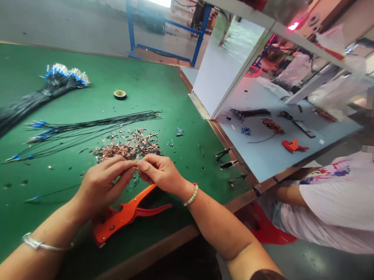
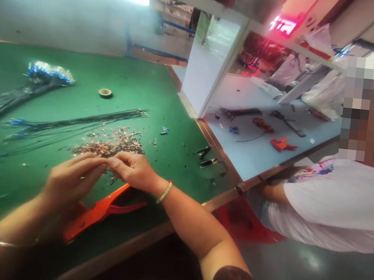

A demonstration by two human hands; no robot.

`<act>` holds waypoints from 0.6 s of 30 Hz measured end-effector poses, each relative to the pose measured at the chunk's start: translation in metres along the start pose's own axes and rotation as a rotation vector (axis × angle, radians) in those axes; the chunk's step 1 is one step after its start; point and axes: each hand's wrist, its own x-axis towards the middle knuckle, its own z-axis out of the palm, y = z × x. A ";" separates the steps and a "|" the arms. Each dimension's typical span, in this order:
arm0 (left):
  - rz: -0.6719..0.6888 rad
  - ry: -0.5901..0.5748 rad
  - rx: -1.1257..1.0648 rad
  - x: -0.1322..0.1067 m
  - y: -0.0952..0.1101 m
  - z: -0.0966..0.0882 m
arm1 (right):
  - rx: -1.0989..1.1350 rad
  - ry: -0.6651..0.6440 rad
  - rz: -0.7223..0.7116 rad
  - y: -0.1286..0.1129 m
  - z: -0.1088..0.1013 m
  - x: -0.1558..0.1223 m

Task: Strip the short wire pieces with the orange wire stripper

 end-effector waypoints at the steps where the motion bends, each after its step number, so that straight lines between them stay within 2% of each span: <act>1: 0.023 0.001 0.025 -0.001 -0.001 0.001 | 0.021 0.005 0.005 0.001 0.001 0.000; 6: 0.051 0.000 0.055 -0.002 -0.001 0.005 | 0.138 0.095 0.078 0.003 0.006 0.003; 13: -0.087 -0.032 -0.069 0.003 0.008 0.004 | 0.328 0.188 0.101 0.012 0.011 0.007; 18: -0.152 -0.032 -0.112 0.006 0.014 0.004 | 0.411 0.209 0.073 0.015 0.015 0.008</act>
